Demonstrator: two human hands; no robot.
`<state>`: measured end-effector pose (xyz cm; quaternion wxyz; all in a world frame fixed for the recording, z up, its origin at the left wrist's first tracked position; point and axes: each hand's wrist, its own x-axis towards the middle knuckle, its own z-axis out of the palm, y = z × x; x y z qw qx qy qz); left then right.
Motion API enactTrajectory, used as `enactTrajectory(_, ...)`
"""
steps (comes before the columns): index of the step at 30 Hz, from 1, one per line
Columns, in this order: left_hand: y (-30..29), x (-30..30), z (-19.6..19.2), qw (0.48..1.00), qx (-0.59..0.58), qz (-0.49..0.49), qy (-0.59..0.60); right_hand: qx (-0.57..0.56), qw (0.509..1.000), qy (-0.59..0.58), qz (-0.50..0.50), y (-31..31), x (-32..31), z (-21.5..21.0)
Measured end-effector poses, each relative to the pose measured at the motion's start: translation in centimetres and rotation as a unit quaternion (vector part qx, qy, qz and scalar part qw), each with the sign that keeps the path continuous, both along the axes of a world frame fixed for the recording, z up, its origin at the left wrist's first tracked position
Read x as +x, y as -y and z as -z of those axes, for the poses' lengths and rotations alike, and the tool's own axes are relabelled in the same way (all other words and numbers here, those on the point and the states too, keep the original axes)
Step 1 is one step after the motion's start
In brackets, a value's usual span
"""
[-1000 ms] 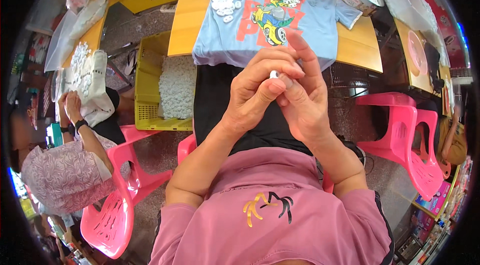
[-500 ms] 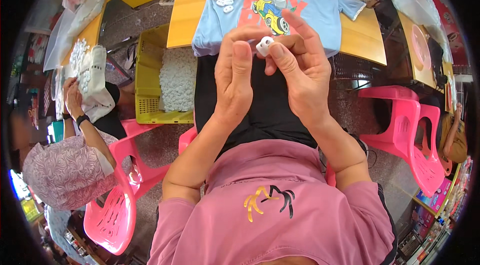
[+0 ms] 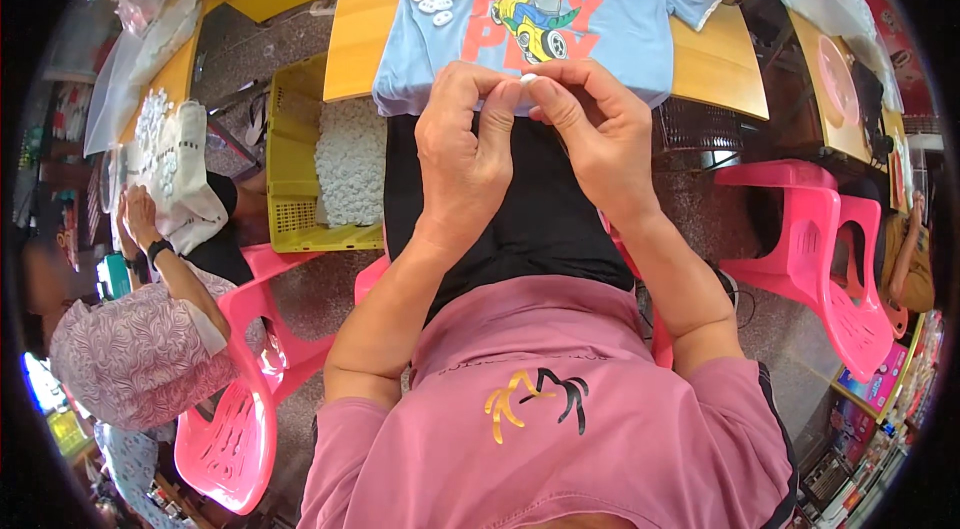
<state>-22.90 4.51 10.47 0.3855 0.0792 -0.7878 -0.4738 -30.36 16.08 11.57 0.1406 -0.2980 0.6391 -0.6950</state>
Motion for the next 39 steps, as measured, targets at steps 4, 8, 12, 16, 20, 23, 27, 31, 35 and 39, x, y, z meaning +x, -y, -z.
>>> enactTrajectory(4,-0.8,-0.4,0.9,0.998,0.066,-0.023,0.011,-0.015,0.999,0.012,0.045,0.3,0.2,0.6)
enactTrajectory(8,-0.4,0.1,1.1,0.978,0.205,-0.010,0.025,-0.080,0.987,0.100,0.102,-0.2,-2.1,0.2)
enactTrajectory(12,-0.7,-0.4,0.6,0.925,0.377,0.046,0.014,-0.110,0.980,0.167,0.007,-0.2,-2.4,0.3)
enactTrajectory(16,-0.6,-0.3,-0.1,0.903,0.424,0.068,0.009,-0.130,0.948,0.281,-0.080,-0.4,-1.8,-0.2)
enactTrajectory(20,-0.6,-0.1,-0.5,0.889,0.449,0.086,0.025,-0.132,0.923,0.340,-0.123,-0.6,-2.1,0.1)
enactTrajectory(23,-0.6,0.1,-0.5,0.893,0.441,0.084,0.025,-0.122,0.924,0.341,-0.125,-0.5,-1.9,-0.1)
enactTrajectory(27,-0.5,0.2,-0.2,0.927,0.368,0.072,0.036,-0.064,0.966,0.242,-0.071,-0.5,-3.6,0.2)
enactTrajectory(31,-0.5,0.4,-0.4,0.948,0.311,0.046,0.041,-0.006,0.994,0.104,-0.033,-1.3,-5.8,-0.3)
enactTrajectory(35,-0.4,0.3,-0.2,0.953,0.296,0.059,0.033,0.002,0.990,0.107,-0.095,-1.5,-4.5,-1.1)
enactTrajectory(39,-0.2,0.3,-0.1,0.921,0.371,0.112,0.035,0.073,0.996,0.000,-0.049,-1.0,-4.4,-0.8)
